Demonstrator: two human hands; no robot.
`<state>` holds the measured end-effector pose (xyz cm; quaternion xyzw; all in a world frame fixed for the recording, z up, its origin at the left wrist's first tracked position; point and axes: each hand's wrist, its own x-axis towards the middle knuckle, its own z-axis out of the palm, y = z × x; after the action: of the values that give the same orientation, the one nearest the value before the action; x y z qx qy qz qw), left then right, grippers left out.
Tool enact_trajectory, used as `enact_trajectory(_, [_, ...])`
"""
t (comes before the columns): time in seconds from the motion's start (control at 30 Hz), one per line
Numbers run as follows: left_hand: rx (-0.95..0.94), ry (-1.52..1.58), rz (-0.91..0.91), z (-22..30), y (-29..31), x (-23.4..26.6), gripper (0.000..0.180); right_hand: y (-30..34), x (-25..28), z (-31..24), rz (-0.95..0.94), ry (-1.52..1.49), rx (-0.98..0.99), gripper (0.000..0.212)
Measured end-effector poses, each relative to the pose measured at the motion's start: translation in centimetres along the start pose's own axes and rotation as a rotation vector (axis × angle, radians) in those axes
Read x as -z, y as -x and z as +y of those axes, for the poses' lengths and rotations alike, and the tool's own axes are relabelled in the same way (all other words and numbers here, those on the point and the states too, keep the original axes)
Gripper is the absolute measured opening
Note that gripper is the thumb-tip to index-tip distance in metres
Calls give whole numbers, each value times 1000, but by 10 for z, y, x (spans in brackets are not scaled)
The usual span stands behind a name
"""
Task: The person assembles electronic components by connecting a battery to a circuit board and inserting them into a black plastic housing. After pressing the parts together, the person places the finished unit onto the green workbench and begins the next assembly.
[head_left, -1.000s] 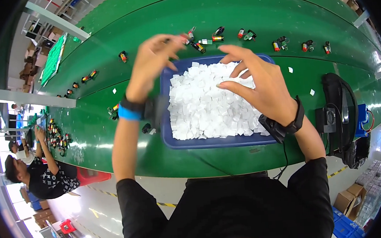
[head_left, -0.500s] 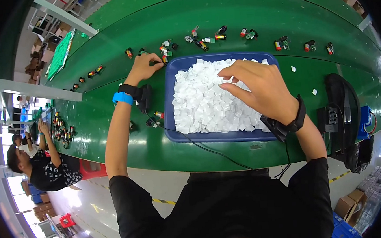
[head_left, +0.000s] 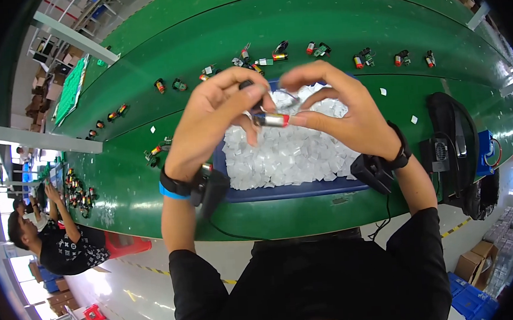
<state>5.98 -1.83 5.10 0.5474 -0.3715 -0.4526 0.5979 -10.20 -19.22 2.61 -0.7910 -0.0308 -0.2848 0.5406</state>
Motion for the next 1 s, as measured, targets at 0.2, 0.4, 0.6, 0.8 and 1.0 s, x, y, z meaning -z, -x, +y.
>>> enact_trajectory(0.2, [23,-58,50,-9,-5,-16,30,1,14,9,-161,-162,15,23])
enact_trajectory(0.4, [-65,200,-90,-6,1,-4,34,-2,16,12,-59,-380,-83,19])
enact_trajectory(0.6, [-124,51,17,-21,-4,1,35,-1,11,16,-153,-457,-26,17])
enact_trajectory(0.8, [-153,148,-10,-33,-1,-1,27,0,-4,12,9,-428,45,19])
enact_trajectory(1.0, [-232,96,125,-37,0,-9,20,7,-3,3,60,35,103,19])
